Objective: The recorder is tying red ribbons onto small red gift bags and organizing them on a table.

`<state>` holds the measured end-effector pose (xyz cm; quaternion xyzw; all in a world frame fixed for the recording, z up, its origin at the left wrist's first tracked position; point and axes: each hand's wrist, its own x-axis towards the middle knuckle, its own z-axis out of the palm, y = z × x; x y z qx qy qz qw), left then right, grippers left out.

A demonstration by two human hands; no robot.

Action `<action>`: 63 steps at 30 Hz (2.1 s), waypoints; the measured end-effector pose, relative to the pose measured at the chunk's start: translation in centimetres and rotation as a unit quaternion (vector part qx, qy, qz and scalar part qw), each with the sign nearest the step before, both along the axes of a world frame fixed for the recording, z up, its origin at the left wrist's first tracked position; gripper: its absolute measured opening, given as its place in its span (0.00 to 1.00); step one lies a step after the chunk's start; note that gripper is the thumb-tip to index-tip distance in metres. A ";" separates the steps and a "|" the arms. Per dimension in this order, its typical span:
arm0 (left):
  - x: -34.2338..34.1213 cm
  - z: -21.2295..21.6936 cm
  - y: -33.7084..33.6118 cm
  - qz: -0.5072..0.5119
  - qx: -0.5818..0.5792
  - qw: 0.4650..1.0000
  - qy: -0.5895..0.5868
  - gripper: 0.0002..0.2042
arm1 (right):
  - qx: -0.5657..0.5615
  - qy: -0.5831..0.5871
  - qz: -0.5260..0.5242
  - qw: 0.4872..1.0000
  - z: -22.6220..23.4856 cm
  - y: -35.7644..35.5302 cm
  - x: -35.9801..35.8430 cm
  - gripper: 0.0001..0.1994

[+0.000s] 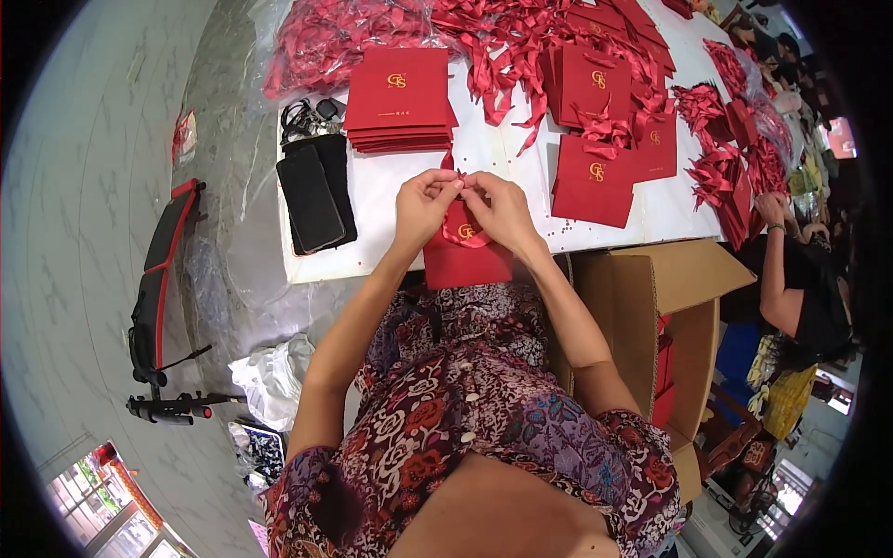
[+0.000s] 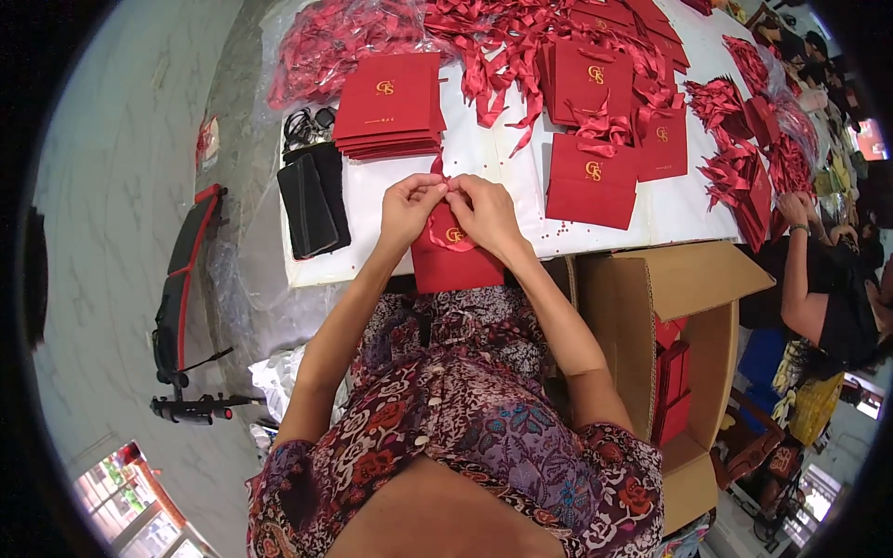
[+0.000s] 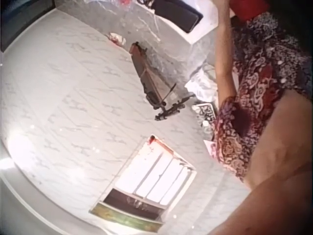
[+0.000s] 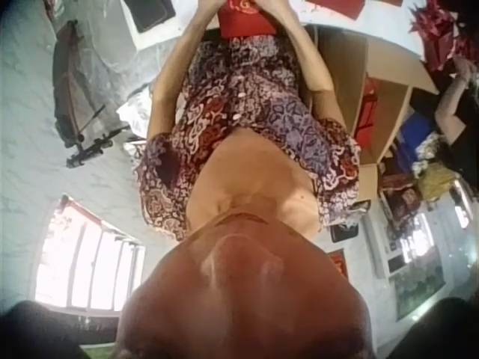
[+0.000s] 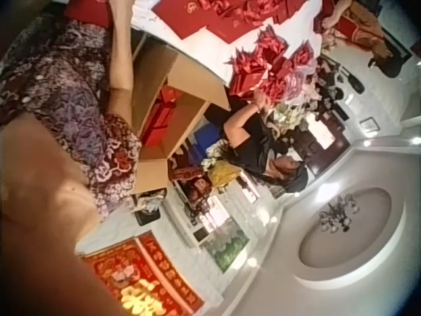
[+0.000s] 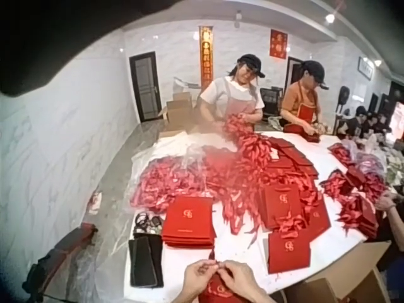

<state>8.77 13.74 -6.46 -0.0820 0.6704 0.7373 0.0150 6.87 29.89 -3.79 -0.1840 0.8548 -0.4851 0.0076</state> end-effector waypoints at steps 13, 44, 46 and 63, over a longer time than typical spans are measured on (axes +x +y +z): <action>1.3 2.4 1.1 0.029 -0.188 0.970 0.150 0.11 | -0.152 -0.146 0.018 0.977 -0.3 0.6 -0.8 0.10; 2.3 6.7 1.4 -0.066 0.021 0.996 0.051 0.21 | -0.232 -0.125 -0.203 0.943 2.2 8.6 -1.2 0.17; 1.5 7.0 2.3 -0.042 0.036 0.997 0.055 0.21 | -0.269 -0.154 -0.174 0.935 1.9 8.4 1.1 0.16; 1.1 2.7 8.4 -0.203 -0.064 0.975 0.058 0.24 | 0.116 0.146 -0.514 0.837 -4.7 15.2 1.6 0.27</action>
